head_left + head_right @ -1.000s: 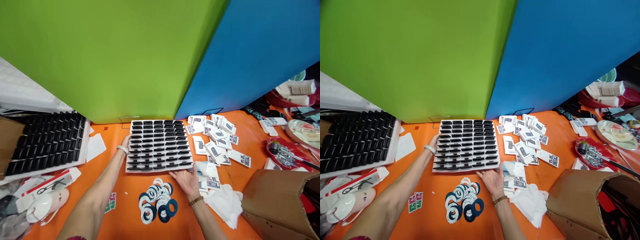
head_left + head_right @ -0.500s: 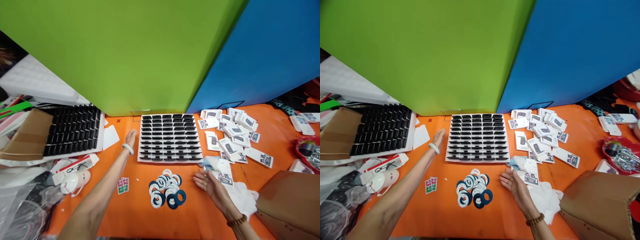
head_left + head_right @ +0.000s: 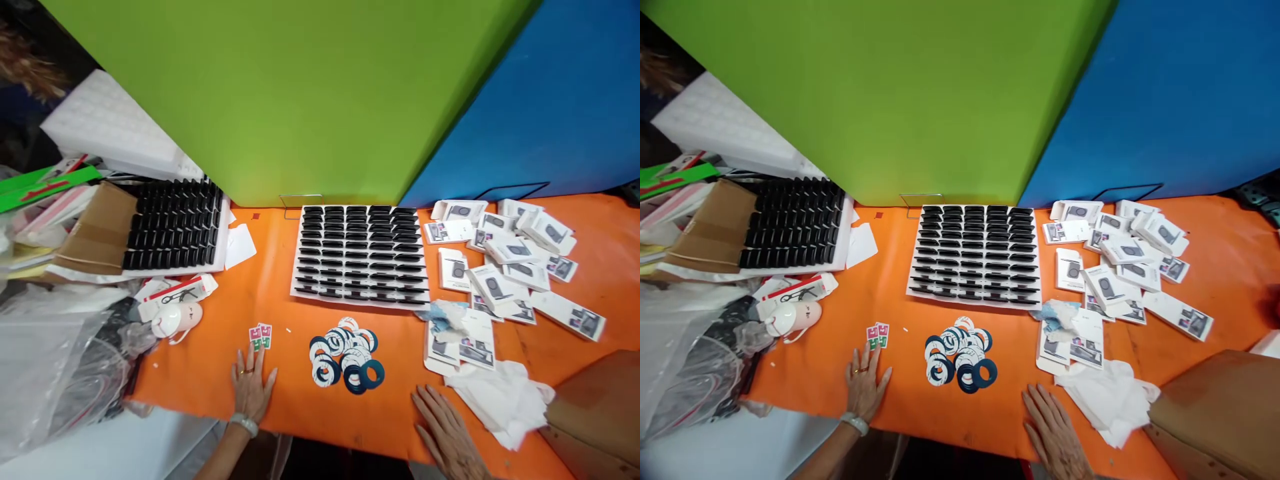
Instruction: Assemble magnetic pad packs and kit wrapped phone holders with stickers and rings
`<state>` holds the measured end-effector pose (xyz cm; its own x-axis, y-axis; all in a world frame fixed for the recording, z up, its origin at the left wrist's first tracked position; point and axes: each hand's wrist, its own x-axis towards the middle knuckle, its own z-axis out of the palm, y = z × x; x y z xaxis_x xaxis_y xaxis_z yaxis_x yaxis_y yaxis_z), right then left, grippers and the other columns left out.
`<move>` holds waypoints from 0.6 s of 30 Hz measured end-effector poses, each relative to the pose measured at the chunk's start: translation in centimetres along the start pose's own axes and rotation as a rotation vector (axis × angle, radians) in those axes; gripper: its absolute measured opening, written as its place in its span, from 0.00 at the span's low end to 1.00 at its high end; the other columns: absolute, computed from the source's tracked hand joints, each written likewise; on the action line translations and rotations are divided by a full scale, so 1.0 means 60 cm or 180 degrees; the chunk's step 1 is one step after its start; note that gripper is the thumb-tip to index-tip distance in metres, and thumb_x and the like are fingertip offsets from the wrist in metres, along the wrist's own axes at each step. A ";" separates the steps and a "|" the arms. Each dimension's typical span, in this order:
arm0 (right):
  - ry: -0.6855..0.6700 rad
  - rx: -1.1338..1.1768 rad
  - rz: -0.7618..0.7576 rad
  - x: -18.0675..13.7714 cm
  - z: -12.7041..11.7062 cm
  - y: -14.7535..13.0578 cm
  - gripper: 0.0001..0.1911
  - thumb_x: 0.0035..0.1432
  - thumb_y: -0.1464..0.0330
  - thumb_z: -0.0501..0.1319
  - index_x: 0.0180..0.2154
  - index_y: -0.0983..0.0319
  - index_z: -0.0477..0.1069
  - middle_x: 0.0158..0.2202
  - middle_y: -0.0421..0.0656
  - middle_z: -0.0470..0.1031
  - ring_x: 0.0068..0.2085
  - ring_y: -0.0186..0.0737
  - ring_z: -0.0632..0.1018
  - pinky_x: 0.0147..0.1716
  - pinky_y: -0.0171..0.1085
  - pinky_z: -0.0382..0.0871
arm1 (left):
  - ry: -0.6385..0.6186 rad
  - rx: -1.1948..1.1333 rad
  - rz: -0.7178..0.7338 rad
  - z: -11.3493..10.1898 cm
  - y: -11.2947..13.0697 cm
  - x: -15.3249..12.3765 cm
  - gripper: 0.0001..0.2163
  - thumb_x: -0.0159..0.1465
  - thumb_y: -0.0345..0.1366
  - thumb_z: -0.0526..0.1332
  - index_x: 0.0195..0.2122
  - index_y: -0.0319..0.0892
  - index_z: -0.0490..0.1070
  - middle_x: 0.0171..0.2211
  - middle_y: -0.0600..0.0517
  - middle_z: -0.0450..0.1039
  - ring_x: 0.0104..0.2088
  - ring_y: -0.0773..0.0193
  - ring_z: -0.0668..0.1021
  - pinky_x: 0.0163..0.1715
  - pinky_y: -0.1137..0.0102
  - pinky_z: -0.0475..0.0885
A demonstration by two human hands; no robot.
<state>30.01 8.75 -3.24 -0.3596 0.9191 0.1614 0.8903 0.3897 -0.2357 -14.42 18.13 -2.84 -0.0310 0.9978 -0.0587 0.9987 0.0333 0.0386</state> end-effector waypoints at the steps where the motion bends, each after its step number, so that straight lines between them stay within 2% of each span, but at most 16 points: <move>1: -0.0015 -0.0073 -0.0178 0.002 0.004 0.009 0.29 0.63 0.59 0.51 0.63 0.63 0.56 0.55 0.48 0.71 0.59 0.49 0.67 0.56 0.44 0.60 | -0.0050 0.0014 0.0096 0.007 -0.007 0.000 0.24 0.64 0.42 0.52 0.58 0.34 0.65 0.62 0.37 0.59 0.66 0.39 0.50 0.58 0.43 0.54; 3: -0.0031 -0.0170 -0.0401 0.002 0.011 0.021 0.29 0.62 0.60 0.52 0.62 0.63 0.58 0.54 0.47 0.72 0.61 0.48 0.65 0.59 0.44 0.55 | -0.0055 0.0031 0.0248 0.020 -0.016 0.000 0.25 0.64 0.42 0.52 0.59 0.32 0.64 0.63 0.36 0.57 0.66 0.41 0.50 0.59 0.46 0.55; 6: -0.0055 -0.0243 -0.0476 -0.004 0.016 0.027 0.29 0.60 0.62 0.52 0.62 0.64 0.58 0.54 0.48 0.72 0.64 0.47 0.60 0.62 0.45 0.48 | 0.0054 0.0072 0.0325 0.031 -0.020 -0.004 0.26 0.64 0.42 0.52 0.60 0.31 0.61 0.64 0.35 0.53 0.67 0.42 0.47 0.60 0.47 0.54; 12: -0.0134 -0.0266 -0.0479 -0.011 0.018 0.023 0.35 0.60 0.64 0.52 0.66 0.67 0.48 0.55 0.49 0.72 0.67 0.47 0.54 0.65 0.46 0.43 | 0.0250 0.0054 0.0466 0.034 -0.017 -0.012 0.30 0.65 0.41 0.51 0.66 0.35 0.47 0.67 0.36 0.47 0.67 0.42 0.46 0.60 0.46 0.52; 14: -0.0169 -0.0258 -0.0458 -0.019 0.021 0.026 0.35 0.61 0.63 0.52 0.67 0.67 0.47 0.57 0.48 0.69 0.66 0.48 0.56 0.64 0.45 0.46 | 0.0291 0.0036 0.0488 0.037 -0.018 -0.012 0.32 0.66 0.41 0.51 0.68 0.38 0.41 0.68 0.38 0.44 0.67 0.42 0.46 0.60 0.45 0.52; 18: -0.0423 -0.0040 -0.0145 -0.047 0.034 0.038 0.34 0.61 0.61 0.51 0.67 0.58 0.48 0.61 0.42 0.65 0.60 0.51 0.66 0.58 0.47 0.61 | 0.0391 -0.0106 0.0497 0.046 -0.021 -0.014 0.34 0.65 0.43 0.50 0.69 0.44 0.33 0.69 0.43 0.39 0.67 0.43 0.47 0.61 0.44 0.51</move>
<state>32.47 7.20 -6.20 -0.4328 0.9005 0.0430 0.8753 0.4311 -0.2190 -15.54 17.11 -5.61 0.1174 0.9904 0.0728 0.9899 -0.1226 0.0708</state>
